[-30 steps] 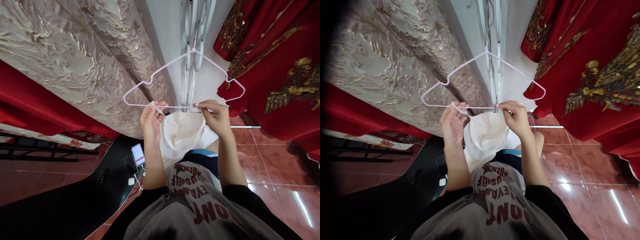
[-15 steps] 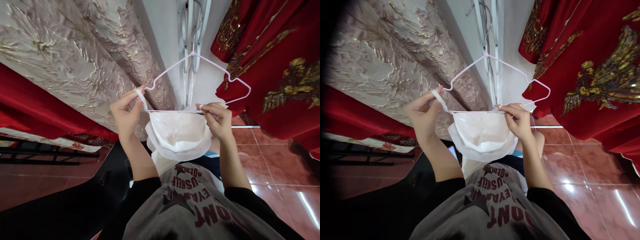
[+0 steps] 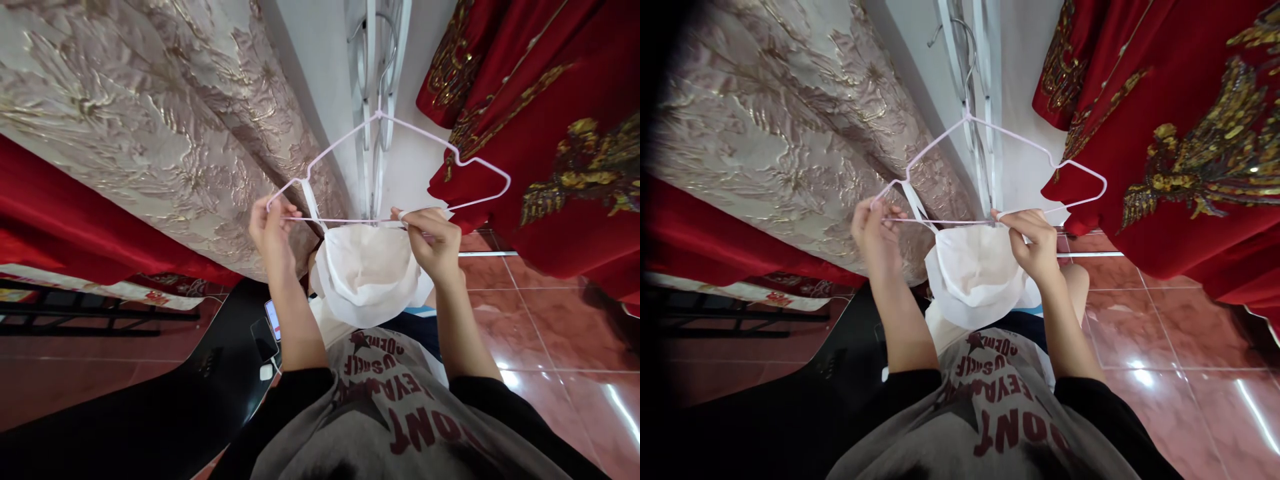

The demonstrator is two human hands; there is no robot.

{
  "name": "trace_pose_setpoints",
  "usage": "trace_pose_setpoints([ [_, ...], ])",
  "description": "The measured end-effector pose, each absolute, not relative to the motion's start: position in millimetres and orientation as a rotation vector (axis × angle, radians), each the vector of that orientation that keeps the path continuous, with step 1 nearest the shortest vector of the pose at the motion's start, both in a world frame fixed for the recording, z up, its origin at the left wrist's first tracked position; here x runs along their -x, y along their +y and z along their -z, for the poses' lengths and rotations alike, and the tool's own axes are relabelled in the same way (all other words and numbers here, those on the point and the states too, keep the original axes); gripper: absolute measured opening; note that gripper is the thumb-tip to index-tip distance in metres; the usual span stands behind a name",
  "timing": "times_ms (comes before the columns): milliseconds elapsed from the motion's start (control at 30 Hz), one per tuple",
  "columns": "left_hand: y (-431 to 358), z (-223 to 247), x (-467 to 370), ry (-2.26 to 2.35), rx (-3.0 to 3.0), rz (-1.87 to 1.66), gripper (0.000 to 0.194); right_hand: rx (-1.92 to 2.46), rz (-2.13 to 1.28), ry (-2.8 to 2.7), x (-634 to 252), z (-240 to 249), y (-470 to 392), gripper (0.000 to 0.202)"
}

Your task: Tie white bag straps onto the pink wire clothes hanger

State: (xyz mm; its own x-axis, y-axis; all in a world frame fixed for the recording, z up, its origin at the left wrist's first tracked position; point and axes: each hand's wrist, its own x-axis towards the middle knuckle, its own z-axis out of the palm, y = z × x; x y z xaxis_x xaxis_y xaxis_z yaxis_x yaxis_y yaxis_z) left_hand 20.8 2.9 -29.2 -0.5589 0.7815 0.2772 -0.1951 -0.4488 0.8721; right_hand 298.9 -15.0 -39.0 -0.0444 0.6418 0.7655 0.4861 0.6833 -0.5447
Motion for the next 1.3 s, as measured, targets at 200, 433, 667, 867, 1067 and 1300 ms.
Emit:
trace_pose_setpoints([
  [200,-2.6,63.8,-54.6,0.982,-0.782,-2.006,0.054,0.860,-0.166,-1.676,-288.0,38.9,-16.1,0.022],
  [433,-4.3,58.2,-52.4,0.855,-0.842,-2.069,0.055,0.911,0.138,-1.281,-338.0,56.9,-1.8,0.031],
  [667,-5.0,56.9,-51.2,0.862,-0.870,-2.095,0.054,0.944,0.003,-1.333,-396.8,44.4,16.8,0.038],
  [867,-4.3,58.6,-48.4,0.861,-0.862,-2.071,0.055,1.078,-0.132,-1.534,-368.3,-14.8,6.4,0.019],
  [1067,-5.6,59.3,-45.9,0.864,-0.861,-2.034,0.054,1.164,0.015,-1.702,-355.4,-32.6,8.4,0.029],
  [1300,-7.1,60.0,-52.5,0.863,-0.849,-2.003,0.049,0.865,0.038,-1.677,-310.7,5.3,0.0,0.014],
])
